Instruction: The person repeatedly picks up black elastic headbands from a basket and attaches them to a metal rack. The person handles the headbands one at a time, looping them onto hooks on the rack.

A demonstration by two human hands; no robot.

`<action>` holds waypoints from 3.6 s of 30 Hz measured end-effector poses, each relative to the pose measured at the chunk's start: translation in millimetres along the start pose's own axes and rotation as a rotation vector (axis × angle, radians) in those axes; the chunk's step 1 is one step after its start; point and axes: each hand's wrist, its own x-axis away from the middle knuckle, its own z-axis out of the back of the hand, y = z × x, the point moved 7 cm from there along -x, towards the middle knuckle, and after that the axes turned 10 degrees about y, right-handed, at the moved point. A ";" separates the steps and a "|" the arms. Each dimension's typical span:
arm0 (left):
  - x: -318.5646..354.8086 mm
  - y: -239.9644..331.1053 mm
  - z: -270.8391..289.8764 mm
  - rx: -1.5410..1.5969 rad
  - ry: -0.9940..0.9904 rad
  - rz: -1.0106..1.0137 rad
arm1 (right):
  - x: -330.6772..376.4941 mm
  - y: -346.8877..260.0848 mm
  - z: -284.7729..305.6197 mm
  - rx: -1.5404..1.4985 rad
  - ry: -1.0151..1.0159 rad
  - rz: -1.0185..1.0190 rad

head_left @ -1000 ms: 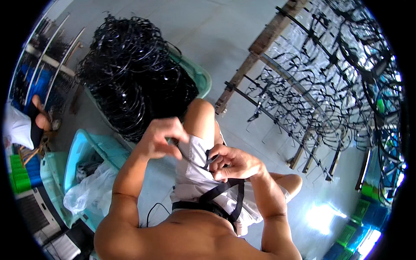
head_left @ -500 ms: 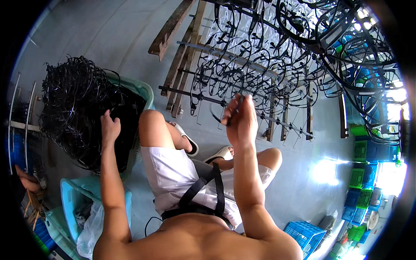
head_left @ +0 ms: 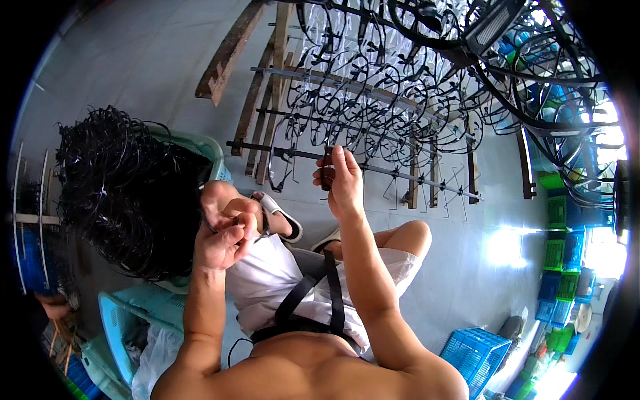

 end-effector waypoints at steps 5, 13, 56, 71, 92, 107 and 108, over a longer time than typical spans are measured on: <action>-8.7 6.1 -6.7 -1.055 0.133 -0.421 | 3.0 -5.3 0.5 0.000 0.067 0.000; -47.7 -37.9 24.4 -1.507 0.339 -0.282 | 2.5 -4.6 -5.8 0.020 -0.008 0.062; 52.3 -31.6 -85.3 -1.129 -0.256 0.159 | 169.2 -72.7 -65.8 0.723 -0.848 0.917; -23.2 -74.0 -158.0 -1.172 -0.181 -0.317 | 136.0 -90.0 31.3 0.315 -0.263 0.338; -68.0 -115.4 -34.0 -1.269 0.265 -0.304 | -14.4 -57.3 49.1 0.120 0.077 -0.185; -65.0 -115.6 -34.1 -1.273 0.218 -0.360 | -28.1 -41.3 57.2 -0.008 0.095 -0.041; -65.0 -115.3 -35.4 -1.274 0.218 -0.366 | -28.2 -41.7 57.4 -0.006 0.095 -0.032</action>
